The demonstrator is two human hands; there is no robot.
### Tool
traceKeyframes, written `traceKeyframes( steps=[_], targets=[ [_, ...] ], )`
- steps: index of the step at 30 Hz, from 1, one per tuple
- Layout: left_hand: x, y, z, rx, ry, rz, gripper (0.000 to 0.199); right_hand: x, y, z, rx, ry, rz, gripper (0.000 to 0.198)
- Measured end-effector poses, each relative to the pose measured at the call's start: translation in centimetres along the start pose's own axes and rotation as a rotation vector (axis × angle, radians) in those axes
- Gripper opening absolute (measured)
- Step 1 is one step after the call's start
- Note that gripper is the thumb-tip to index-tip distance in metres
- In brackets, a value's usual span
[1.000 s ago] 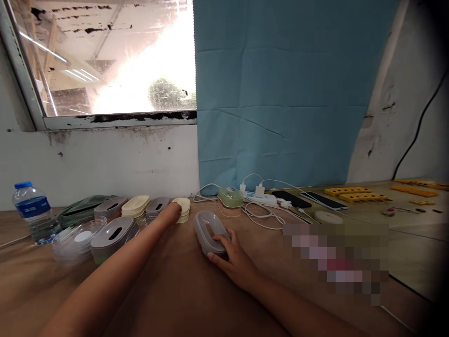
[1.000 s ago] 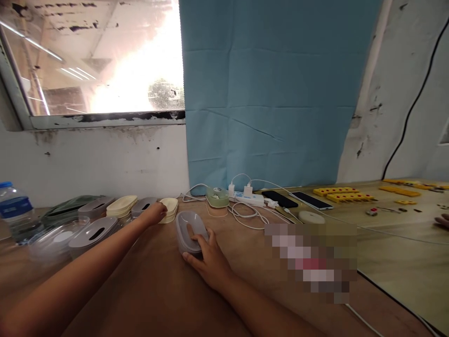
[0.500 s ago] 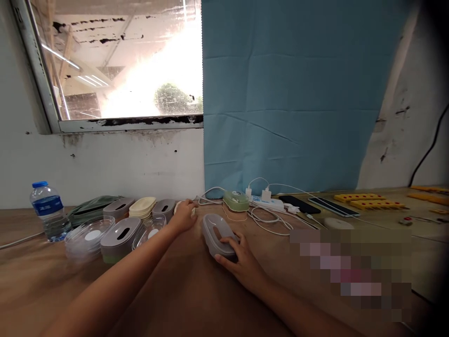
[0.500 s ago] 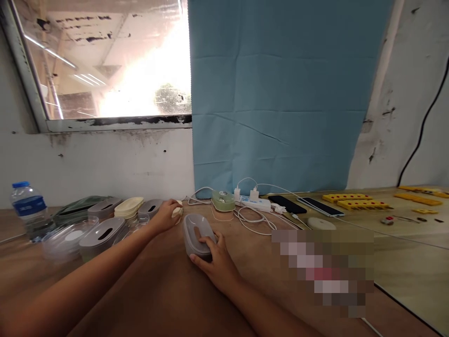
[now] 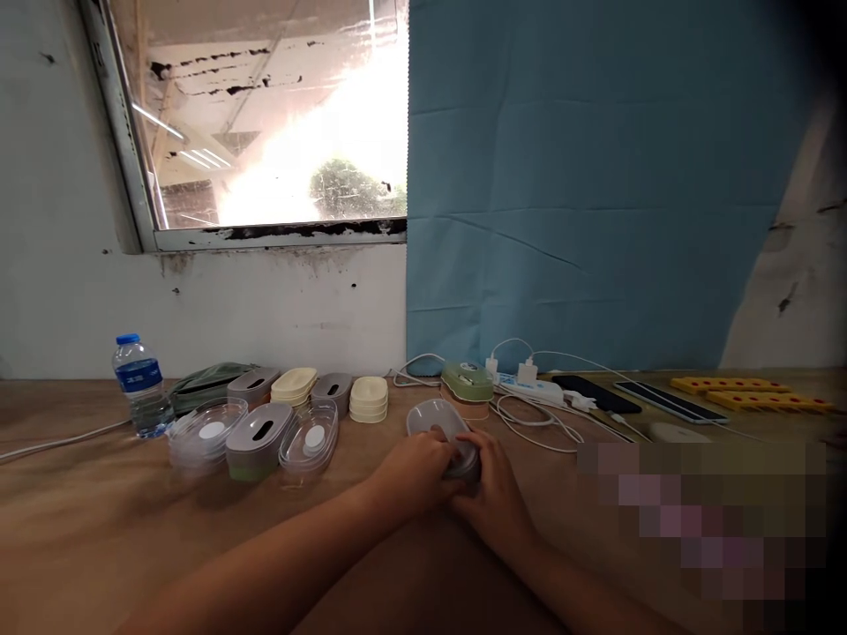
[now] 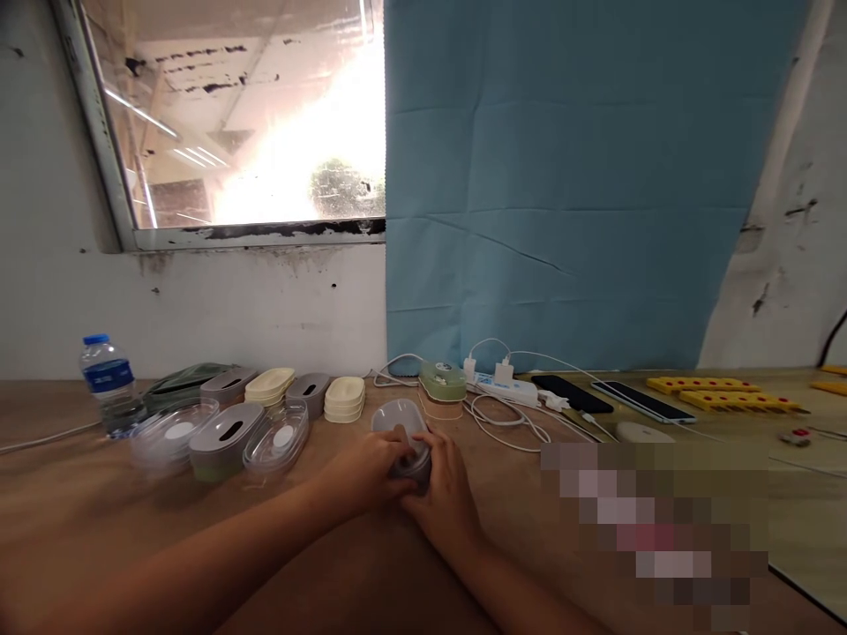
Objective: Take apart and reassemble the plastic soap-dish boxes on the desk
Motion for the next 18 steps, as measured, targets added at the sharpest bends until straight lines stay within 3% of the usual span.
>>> traceKeyframes(
  steps=[4, 9, 14, 18],
  targets=[
    [0.2, 0.9, -0.3, -0.051, -0.045, 0.023, 0.017, -0.1, 0.4, 0.7, 0.006, 0.043, -0.049, 0.059],
    [0.8, 2.1, 0.3, -0.11, -0.053, 0.023, 0.017, -0.3, 0.4, 0.9, -0.037, 0.01, 0.016, 0.072],
    [1.1, 3.1, 3.5, -0.185, 0.004, -0.086, 0.021, -0.2, 0.3, 0.6, -0.063, -0.061, 0.028, 0.072],
    [2.3, 5.8, 7.3, -0.172, 0.167, -0.144, 0.019, -0.1, 0.1, 0.4, -0.065, -0.083, 0.075, 0.062]
  ],
)
Point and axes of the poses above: each hand's wrist, its own x-axis away from the middle knuckle, its own y-axis out of the back of the hand, z = x × y, the point moved 2 cm from there along -x, towards the middle knuckle, and after that the axes turned 6 degrees about -y, right-handed, at the moved point
